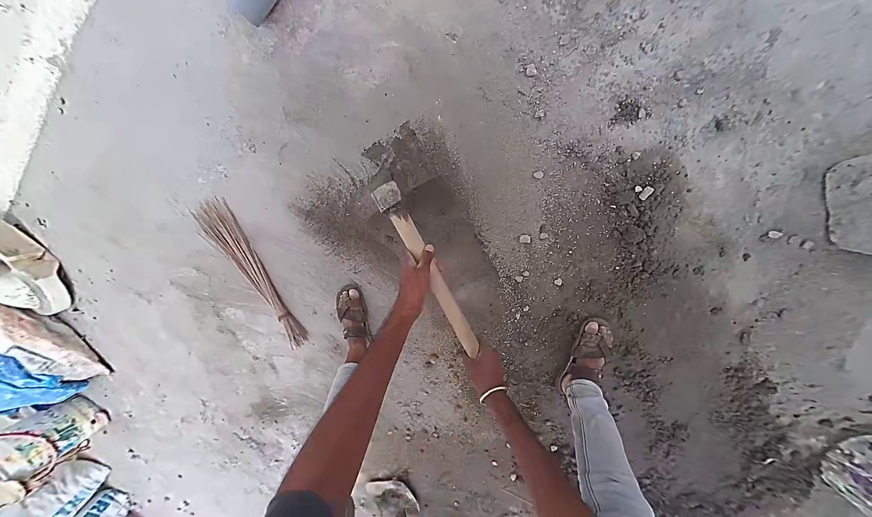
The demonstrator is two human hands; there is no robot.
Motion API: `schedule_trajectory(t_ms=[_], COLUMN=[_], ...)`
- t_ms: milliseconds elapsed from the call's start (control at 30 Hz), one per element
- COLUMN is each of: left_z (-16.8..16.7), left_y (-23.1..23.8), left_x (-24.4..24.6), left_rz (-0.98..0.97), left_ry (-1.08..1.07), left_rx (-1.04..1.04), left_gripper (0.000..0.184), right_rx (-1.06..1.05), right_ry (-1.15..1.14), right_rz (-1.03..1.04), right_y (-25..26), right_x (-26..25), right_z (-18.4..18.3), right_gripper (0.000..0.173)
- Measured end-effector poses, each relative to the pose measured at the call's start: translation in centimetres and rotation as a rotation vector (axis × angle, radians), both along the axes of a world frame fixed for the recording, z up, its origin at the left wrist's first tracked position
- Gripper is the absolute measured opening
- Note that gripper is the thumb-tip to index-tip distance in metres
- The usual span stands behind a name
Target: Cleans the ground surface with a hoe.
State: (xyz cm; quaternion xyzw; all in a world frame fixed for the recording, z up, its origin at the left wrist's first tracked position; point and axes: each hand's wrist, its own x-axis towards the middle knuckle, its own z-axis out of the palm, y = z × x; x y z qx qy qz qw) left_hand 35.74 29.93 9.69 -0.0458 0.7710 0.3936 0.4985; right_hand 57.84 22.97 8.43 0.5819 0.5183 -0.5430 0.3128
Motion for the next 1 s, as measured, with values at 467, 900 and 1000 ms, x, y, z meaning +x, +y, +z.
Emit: schedule_trajectory(t_ms=[467,900,1000], left_z=[-5.7,-8.4,-6.1], left_y=[24.6,12.0,7.2], left_x=[-13.5,5.9,14.7], left_rz=[-0.517,-0.512,-0.706], left_ry=[0.469,0.249,0.2], left_rx=[-0.552,-0.414,-0.572], left_gripper=[0.083,0.089,0.088], right_rx=[0.144,-0.091,-0.122], right_ry=[0.334,0.021,-0.089], right_rz=[-0.02,-0.097,-0.206], right_y=[28.1,10.5,2.4], right_x=[-22.6,3.5,10.2], right_z=[-3.5,1.5,1.1], right_gripper=[0.042,0.054,0.055])
